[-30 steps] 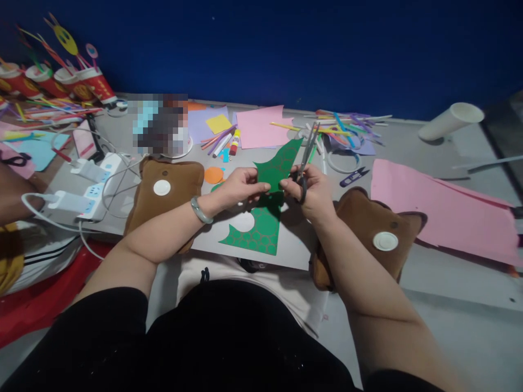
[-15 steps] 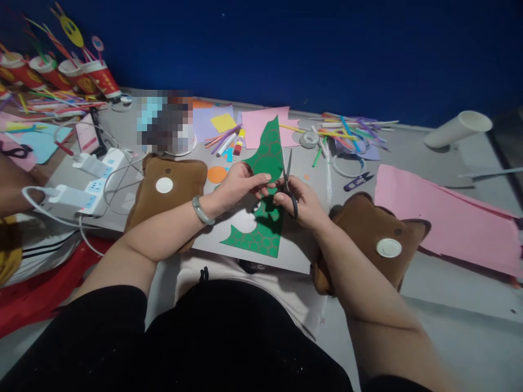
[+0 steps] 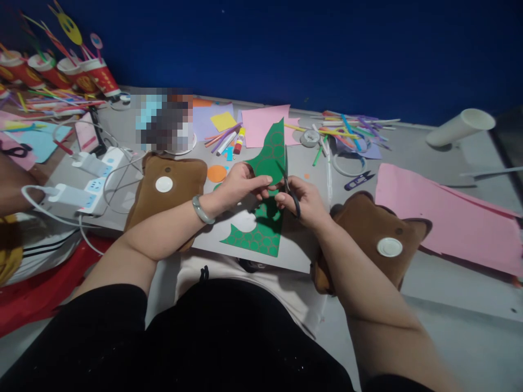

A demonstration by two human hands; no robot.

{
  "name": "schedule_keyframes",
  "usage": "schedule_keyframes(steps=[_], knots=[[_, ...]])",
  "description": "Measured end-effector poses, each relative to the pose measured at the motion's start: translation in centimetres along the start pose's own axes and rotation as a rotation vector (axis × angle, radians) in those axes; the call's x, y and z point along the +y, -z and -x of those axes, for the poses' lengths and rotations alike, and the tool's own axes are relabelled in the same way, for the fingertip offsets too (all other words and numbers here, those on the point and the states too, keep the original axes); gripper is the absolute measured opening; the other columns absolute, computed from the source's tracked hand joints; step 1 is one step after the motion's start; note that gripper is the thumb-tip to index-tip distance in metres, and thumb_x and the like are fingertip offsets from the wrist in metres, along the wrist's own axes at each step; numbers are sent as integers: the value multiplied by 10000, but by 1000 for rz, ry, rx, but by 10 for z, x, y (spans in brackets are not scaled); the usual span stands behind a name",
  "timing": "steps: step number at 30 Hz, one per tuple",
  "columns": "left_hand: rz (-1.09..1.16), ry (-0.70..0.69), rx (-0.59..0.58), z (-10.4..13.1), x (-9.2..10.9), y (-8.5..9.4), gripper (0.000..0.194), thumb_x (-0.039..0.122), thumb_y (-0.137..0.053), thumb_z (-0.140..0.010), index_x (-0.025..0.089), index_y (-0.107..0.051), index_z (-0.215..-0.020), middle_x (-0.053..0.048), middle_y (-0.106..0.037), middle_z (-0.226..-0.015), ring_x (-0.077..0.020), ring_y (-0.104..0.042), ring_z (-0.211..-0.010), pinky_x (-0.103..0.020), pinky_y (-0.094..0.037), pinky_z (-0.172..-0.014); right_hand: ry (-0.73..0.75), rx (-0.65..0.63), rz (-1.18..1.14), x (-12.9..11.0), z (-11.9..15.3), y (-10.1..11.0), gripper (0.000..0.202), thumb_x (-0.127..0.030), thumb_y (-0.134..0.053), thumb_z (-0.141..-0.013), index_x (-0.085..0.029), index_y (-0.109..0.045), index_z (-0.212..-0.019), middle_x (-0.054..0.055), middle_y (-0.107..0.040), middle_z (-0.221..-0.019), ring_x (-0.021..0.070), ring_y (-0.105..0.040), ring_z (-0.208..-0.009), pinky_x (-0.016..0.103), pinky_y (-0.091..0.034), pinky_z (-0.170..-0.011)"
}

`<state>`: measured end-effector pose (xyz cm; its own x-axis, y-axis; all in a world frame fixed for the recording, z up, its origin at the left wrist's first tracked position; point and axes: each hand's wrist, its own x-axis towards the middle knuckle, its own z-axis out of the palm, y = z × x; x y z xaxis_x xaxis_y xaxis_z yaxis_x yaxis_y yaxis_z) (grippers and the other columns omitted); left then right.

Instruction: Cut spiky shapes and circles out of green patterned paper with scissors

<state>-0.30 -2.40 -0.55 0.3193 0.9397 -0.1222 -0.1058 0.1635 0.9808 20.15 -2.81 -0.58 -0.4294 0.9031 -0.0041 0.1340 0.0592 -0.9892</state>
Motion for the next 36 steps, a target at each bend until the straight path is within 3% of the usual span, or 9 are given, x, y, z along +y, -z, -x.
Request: schedule_keyframes(steps=[16,25,36], knots=[[-14,-24,-22,-3,-5,5,517,597,-881,-787,118,-702,-714,-80,-733,-624,-122,-670,-521,-223,-560,-527,-12,-17,-22,-5,1,1,618,-788,-880,-695,-221,-671,-824,-18,-644,-629,115,-518,-496,278,-466,-490],[-18,-24,-30,-2,-2,5,519,598,-869,-798,112,-700,-732,-78,-722,-625,-118,-664,-521,-224,-565,-534,-22,9,-57,-8,2,0,635,-760,-941,-618,-215,-666,-793,-10,-677,-645,107,-533,-467,263,-452,-453],[18,-35,-56,-2,0,3,531,612,-895,-758,123,-687,-746,-61,-724,-621,-103,-648,-516,-213,-571,-545,-21,4,-25,-7,4,1,601,-764,-899,-689,-212,-728,-853,-18,-637,-612,119,-528,-465,277,-445,-468]])
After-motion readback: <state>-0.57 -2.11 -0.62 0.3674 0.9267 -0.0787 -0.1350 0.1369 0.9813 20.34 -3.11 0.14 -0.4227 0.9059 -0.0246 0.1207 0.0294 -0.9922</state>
